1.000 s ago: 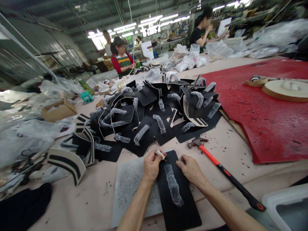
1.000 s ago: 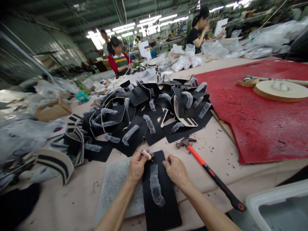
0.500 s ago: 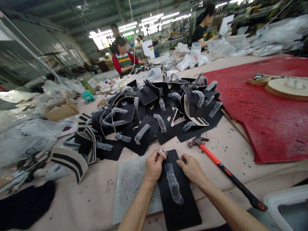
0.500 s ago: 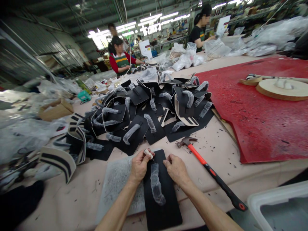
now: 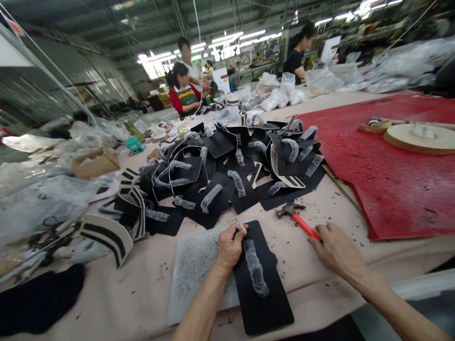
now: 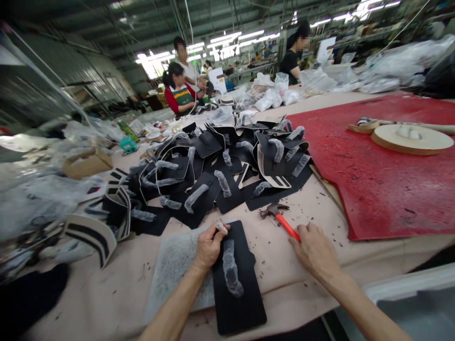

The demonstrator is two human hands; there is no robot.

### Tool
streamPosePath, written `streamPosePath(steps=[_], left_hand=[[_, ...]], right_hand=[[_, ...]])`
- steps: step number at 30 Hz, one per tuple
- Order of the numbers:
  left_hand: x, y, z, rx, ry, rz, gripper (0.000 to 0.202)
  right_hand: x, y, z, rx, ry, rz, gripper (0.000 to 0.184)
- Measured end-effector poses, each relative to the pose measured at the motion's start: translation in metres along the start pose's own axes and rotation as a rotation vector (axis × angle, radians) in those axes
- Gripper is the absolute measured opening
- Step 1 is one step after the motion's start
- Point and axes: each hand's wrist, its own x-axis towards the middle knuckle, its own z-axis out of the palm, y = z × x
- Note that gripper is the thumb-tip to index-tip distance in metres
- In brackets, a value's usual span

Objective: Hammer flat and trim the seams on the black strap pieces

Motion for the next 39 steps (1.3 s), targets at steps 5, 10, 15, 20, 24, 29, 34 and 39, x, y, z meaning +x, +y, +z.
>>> streamPosePath(steps=[5, 10, 15, 20, 24, 29, 34, 39], left_hand=[[0.003, 0.000, -0.002, -0.064, -0.036, -0.025, 0.016], [0.005, 0.001, 0.001, -0.082, 0.030, -0.062, 0.014], [0.000, 0.004, 0.002, -0.059, 0.025, 0.026, 0.015], [-0.002, 0.001, -0.001, -0.060, -0.038, 0.066, 0.018], [-0.001, 0.000, -0.001, -0.024, -0.059, 0.087, 0.018], [-0.001, 0.000, -0.001, 0.025, -0.053, 0.112, 0.016], [-0.001, -0.001, -0.001, -0.012, -0.058, 0.099, 0.017], [0.000, -0.002, -0.001, -0.001, -0.064, 0.107, 0.016]], right_hand=[[-0.001, -0.006, -0.004, 0.450, -0.180, 0.138, 0.006], [-0.003, -0.021, -0.023, 0.845, -0.457, 0.207, 0.016], [-0.022, -0.051, -0.038, 1.110, -0.599, 0.300, 0.021], [-0.032, -0.078, -0.078, 1.106, -0.409, 0.200, 0.041], [-0.030, -0.091, -0.101, 0.677, -0.039, -0.185, 0.037], [-0.023, -0.098, -0.101, 0.251, -0.111, -0.370, 0.029], [-0.020, -0.101, -0.138, 0.341, 0.029, -0.374, 0.033], [-0.026, -0.105, -0.130, 0.500, 0.142, -0.310, 0.037]])
